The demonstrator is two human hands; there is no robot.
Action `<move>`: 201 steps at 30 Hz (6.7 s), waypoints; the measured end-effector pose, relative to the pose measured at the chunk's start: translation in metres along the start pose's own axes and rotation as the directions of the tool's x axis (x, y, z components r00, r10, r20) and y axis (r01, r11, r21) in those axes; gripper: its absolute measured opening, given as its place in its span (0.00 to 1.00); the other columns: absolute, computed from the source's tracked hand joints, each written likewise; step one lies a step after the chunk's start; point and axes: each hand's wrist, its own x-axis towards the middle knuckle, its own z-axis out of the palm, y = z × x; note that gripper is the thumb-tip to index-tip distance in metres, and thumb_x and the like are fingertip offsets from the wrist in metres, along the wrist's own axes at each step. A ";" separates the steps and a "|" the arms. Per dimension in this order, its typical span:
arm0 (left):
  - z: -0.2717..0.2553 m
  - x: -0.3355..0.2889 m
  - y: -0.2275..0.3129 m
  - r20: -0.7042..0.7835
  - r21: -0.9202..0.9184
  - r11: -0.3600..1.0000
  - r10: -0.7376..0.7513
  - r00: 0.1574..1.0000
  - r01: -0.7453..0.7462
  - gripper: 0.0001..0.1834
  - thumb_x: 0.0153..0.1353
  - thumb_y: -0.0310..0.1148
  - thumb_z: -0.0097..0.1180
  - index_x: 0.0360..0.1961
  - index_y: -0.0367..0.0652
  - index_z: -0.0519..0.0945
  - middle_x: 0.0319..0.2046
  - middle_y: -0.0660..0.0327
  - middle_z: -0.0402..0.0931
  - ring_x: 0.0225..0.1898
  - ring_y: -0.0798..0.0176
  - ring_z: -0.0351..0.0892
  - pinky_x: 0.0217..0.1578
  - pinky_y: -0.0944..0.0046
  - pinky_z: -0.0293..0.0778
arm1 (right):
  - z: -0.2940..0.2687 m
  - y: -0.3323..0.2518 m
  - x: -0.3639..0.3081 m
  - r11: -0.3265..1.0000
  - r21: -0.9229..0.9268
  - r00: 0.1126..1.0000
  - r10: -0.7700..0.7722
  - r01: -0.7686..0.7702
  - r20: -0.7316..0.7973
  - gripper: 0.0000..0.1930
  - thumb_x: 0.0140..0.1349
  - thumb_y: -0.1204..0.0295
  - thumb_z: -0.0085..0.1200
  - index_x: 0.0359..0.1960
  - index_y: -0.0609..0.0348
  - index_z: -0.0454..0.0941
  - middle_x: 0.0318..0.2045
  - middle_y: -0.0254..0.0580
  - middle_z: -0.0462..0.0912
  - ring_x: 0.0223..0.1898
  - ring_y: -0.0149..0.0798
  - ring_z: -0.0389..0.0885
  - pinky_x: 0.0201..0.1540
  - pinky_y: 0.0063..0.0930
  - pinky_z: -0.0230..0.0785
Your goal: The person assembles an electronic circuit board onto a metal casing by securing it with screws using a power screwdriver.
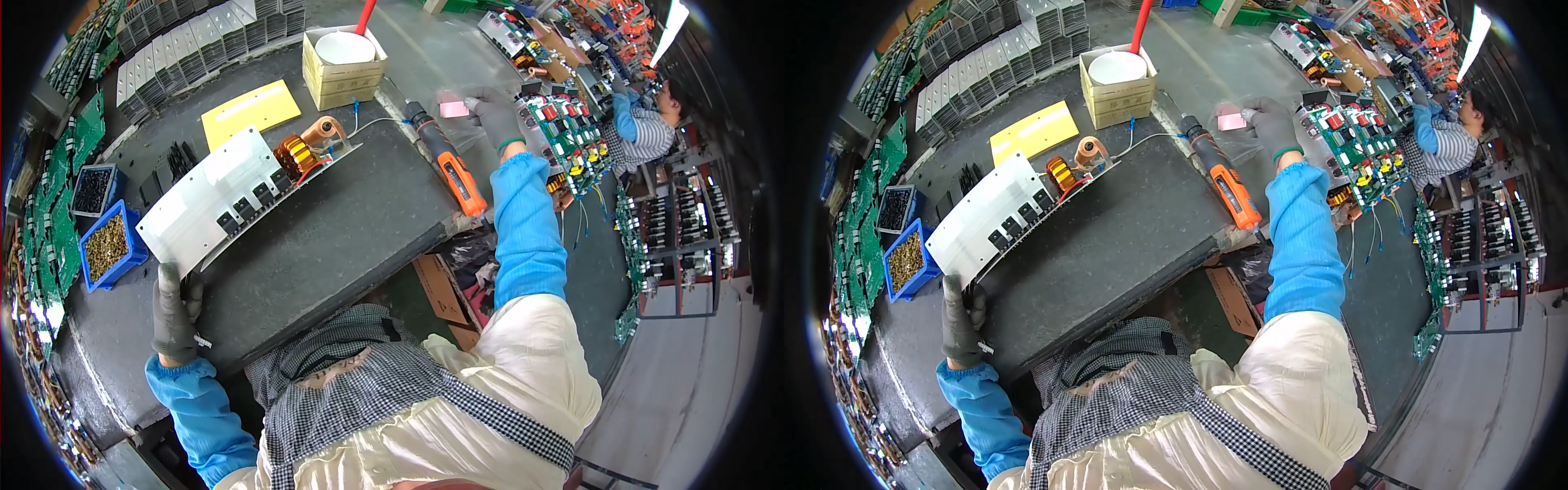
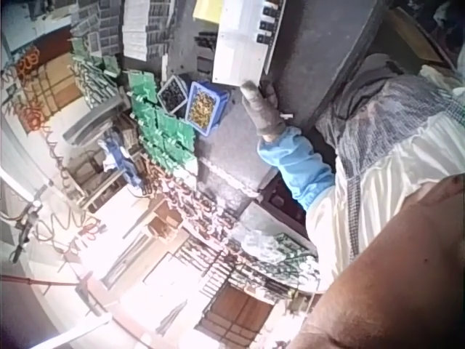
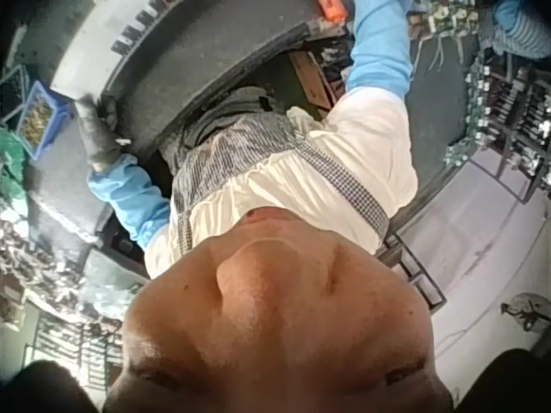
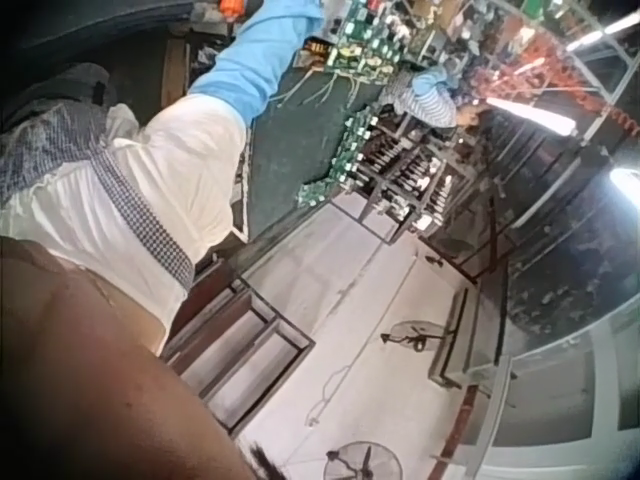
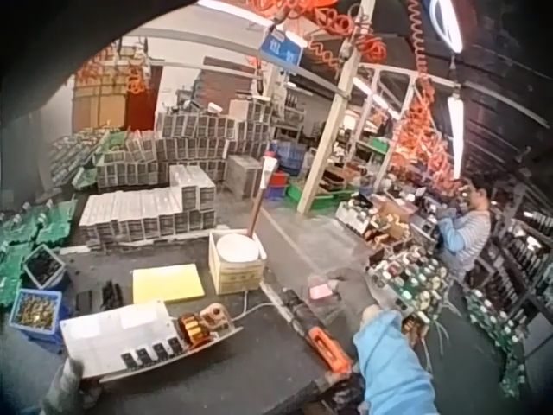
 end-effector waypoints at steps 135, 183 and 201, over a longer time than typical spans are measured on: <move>-0.012 -0.007 0.015 0.170 0.098 0.995 -0.009 0.985 -0.008 0.53 0.50 0.81 0.56 0.52 0.37 0.79 0.26 0.70 0.70 0.25 0.78 0.64 0.25 0.76 0.59 | 0.217 -0.183 -0.224 0.278 -0.357 0.394 -0.865 0.892 0.312 0.31 0.61 0.49 0.61 0.58 0.59 0.76 0.53 0.45 0.83 0.57 0.48 0.78 0.57 0.45 0.64; -0.003 -0.003 0.000 0.040 0.039 0.999 0.015 0.999 -0.016 0.46 0.55 0.78 0.54 0.52 0.42 0.79 0.24 0.70 0.69 0.20 0.79 0.57 0.20 0.76 0.52 | -0.022 -0.034 -0.029 0.963 -0.159 0.955 -0.180 0.220 0.234 0.18 0.60 0.70 0.61 0.51 0.63 0.82 0.39 0.39 0.86 0.40 0.31 0.82 0.46 0.28 0.73; -0.008 -0.004 0.009 0.173 0.086 0.993 0.065 0.983 -0.081 0.45 0.54 0.79 0.53 0.43 0.42 0.80 0.25 0.70 0.71 0.21 0.77 0.62 0.20 0.74 0.55 | -0.004 -0.074 -0.047 0.961 0.275 0.983 -0.033 -0.018 0.180 0.14 0.64 0.71 0.61 0.51 0.57 0.80 0.41 0.32 0.82 0.38 0.27 0.78 0.42 0.22 0.73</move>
